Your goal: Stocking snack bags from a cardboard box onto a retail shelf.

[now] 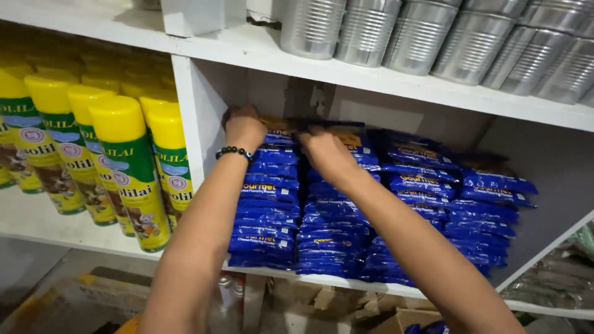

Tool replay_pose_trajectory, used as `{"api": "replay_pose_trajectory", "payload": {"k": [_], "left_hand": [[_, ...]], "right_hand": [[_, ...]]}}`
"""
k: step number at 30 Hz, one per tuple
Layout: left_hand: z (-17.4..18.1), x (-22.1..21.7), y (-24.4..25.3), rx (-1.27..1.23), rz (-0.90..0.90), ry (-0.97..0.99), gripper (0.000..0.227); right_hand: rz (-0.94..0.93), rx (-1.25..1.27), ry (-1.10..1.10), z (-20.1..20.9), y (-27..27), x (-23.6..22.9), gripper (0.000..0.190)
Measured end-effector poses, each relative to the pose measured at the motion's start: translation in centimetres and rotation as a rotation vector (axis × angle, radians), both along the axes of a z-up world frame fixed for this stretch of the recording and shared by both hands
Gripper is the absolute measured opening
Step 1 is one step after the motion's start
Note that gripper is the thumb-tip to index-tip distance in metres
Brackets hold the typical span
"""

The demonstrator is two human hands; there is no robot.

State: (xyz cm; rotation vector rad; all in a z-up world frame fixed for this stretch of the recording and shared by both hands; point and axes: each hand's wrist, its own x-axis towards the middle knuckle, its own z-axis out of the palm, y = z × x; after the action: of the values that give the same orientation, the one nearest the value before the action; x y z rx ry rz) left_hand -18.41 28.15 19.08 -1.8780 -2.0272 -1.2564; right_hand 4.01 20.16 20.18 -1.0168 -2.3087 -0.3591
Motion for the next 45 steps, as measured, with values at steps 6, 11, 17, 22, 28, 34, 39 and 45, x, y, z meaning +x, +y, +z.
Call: {"api": "replay_pose_trajectory", "payload": {"k": [6, 11, 17, 22, 28, 34, 39, 45], "left_hand": [[1.3, 0.7, -1.0, -0.058, 0.067, 0.289, 0.024], [1.6, 1.5, -2.5, -0.165, -0.101, 0.197, 0.037], [1.2, 1.7, -2.8, -0.238, -0.260, 0.309, 0.051], [0.9, 1.2, -1.8, -0.241, -0.204, 0.358, 0.053], [1.4, 1.3, -2.1, -0.229, -0.268, 0.400, 0.053], [2.1, 1.6, -3.3, -0.300, -0.300, 0.422, 0.047], [3.8, 2.4, -5.9, -0.326, -0.276, 0.394, 0.046], [0.4, 3.5, -10.4, 0.432, -0.362, 0.231, 0.044]], "right_hand": [[-0.011, 0.052, -0.070, -0.6, 0.0, -0.7, 0.029], [-0.002, 0.081, -0.075, -0.9, -0.2, -2.0, 0.031], [0.028, 0.096, -0.022, -1.2, -0.4, -1.8, 0.027], [0.082, 0.141, 0.079, -2.1, 1.0, -1.5, 0.021], [0.010, 0.138, 0.067, -3.2, 0.9, -1.6, 0.013], [0.132, 0.270, 0.031, -4.3, -1.9, -0.3, 0.041], [0.143, 0.179, 0.143, -4.4, -10.3, 3.2, 0.077], [-0.048, -0.081, 0.410, -13.1, -18.7, 17.0, 0.052]]}}
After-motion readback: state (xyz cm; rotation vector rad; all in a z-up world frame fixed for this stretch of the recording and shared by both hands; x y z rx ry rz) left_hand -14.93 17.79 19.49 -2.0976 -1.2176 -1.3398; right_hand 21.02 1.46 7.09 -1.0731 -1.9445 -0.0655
